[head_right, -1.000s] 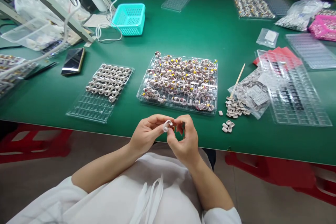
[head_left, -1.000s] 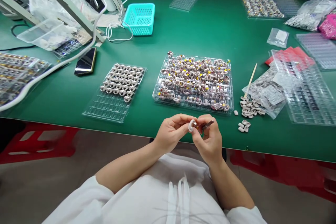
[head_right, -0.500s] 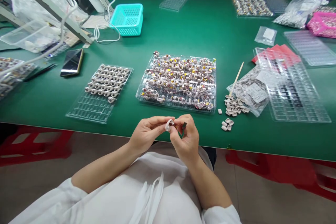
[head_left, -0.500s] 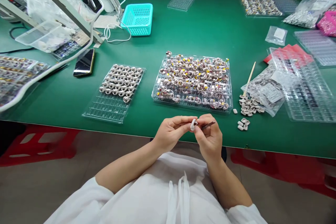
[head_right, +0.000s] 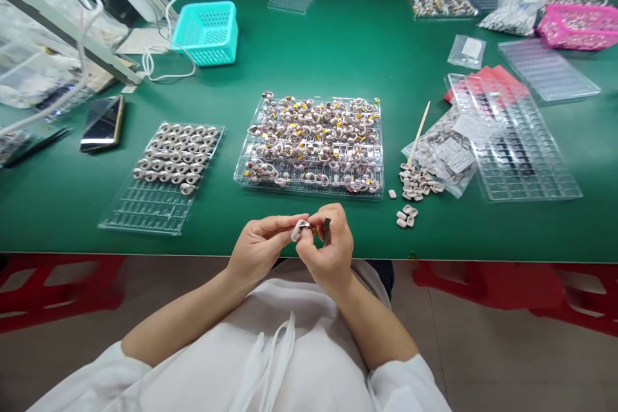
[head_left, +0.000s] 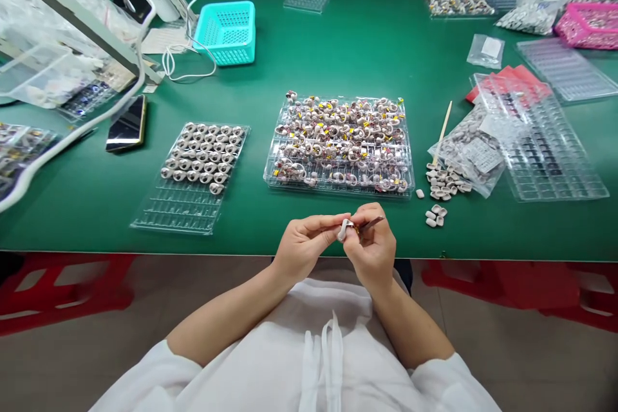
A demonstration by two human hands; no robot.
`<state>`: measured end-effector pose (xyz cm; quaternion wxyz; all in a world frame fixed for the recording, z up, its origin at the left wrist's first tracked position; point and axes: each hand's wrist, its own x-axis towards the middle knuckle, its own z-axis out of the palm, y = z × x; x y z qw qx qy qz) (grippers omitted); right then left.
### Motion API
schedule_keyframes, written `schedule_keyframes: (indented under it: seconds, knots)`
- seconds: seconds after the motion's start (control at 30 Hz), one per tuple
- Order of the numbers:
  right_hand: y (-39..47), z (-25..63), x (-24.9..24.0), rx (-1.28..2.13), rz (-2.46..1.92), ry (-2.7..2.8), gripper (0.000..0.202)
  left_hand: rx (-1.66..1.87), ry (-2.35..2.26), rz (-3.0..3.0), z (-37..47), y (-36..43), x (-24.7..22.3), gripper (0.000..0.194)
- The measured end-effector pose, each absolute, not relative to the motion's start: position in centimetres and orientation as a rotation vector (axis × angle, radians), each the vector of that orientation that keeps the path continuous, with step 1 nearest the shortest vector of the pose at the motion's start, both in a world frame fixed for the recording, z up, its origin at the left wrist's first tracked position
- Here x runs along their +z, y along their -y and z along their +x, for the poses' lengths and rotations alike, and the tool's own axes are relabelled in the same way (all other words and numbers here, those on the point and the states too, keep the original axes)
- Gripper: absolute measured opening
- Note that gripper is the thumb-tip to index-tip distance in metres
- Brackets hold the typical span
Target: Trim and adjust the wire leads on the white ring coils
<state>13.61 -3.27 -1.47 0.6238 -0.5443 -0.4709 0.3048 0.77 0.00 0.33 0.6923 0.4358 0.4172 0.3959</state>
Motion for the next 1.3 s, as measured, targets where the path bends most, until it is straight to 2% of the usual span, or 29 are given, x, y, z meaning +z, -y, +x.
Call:
schedule_keyframes:
  seconds: [0.9,1.3]
  knots:
    - [3.4,13.59,-1.58,0.695,-1.209,1.085,0.02,0.849,-0.943,0.944,0.85,0.59,-0.27,0.024]
    - [2.98,13.77,-1.65,0.896,-1.194,1.013,0.014,0.859,-0.935,0.903,0.92,0.45,-0.23,0.026]
